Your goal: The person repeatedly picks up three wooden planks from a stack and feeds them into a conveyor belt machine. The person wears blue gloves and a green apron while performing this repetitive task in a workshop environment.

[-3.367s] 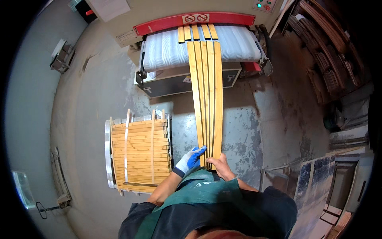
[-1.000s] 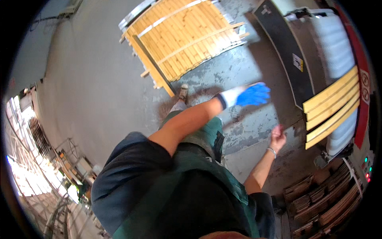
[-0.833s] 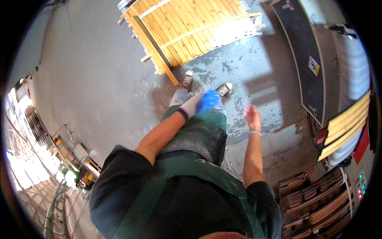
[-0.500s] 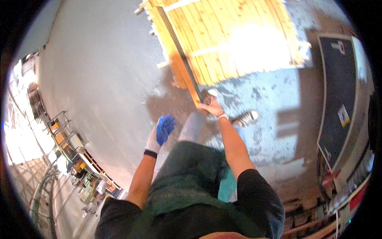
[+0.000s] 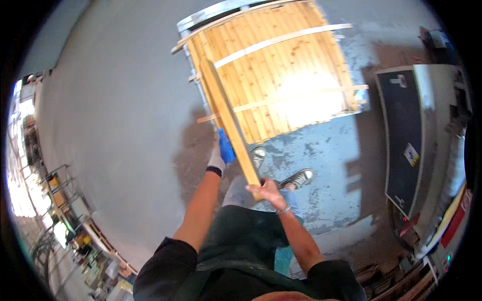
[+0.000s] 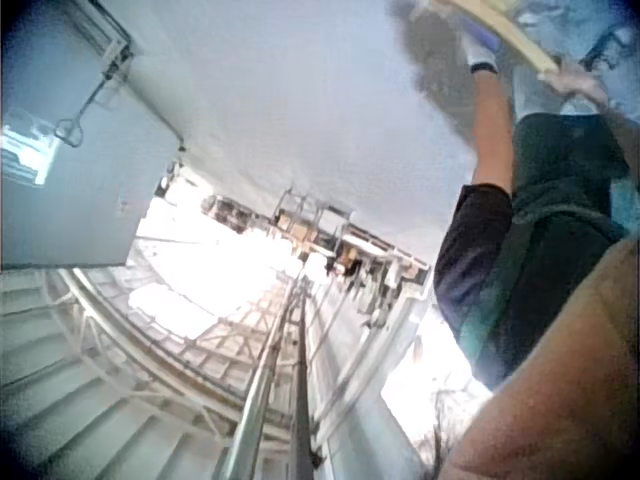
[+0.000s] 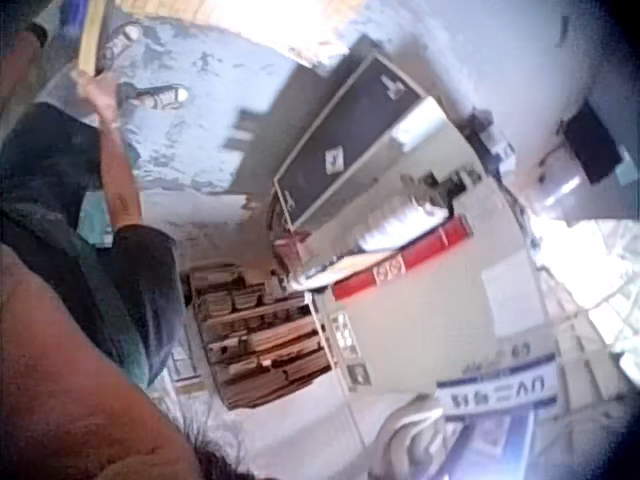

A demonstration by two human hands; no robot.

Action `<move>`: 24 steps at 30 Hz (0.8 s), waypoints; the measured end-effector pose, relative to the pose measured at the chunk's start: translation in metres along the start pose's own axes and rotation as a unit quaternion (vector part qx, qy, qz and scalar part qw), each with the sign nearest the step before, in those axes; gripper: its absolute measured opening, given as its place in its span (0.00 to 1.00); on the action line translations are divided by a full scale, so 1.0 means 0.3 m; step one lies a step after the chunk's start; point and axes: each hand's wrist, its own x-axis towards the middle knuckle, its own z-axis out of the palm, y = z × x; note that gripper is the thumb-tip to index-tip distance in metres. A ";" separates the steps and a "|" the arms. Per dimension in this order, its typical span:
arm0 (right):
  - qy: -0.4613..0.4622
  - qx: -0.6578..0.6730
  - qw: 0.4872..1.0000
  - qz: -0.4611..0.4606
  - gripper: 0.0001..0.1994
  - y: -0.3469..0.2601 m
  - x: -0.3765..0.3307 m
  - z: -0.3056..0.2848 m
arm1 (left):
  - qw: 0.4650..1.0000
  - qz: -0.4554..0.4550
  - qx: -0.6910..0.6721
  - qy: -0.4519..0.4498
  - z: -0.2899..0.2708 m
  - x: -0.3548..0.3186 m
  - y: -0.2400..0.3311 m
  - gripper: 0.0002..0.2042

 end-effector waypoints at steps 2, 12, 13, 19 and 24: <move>0.053 -0.136 0.989 0.029 0.41 -0.058 -0.131 0.011 | 0.999 0.013 0.016 -0.047 0.100 -0.016 0.026 0.40; 0.242 -0.120 0.958 -0.099 0.38 0.031 -0.942 -0.023 | 0.976 -0.048 0.162 -0.136 0.574 -0.715 -0.230 0.33; 0.281 -0.180 0.934 -0.125 0.42 0.041 -1.015 -0.023 | 0.966 0.002 0.202 -0.162 0.663 -0.787 -0.268 0.34; 0.489 -0.097 0.863 -0.078 0.46 0.054 -1.250 -0.006 | 0.890 -0.056 0.296 -0.342 1.172 -1.109 -0.447 0.34; 0.561 0.132 0.804 -0.145 0.39 0.089 -1.328 -0.084 | 0.811 -0.108 0.324 -0.475 1.446 -1.216 -0.740 0.27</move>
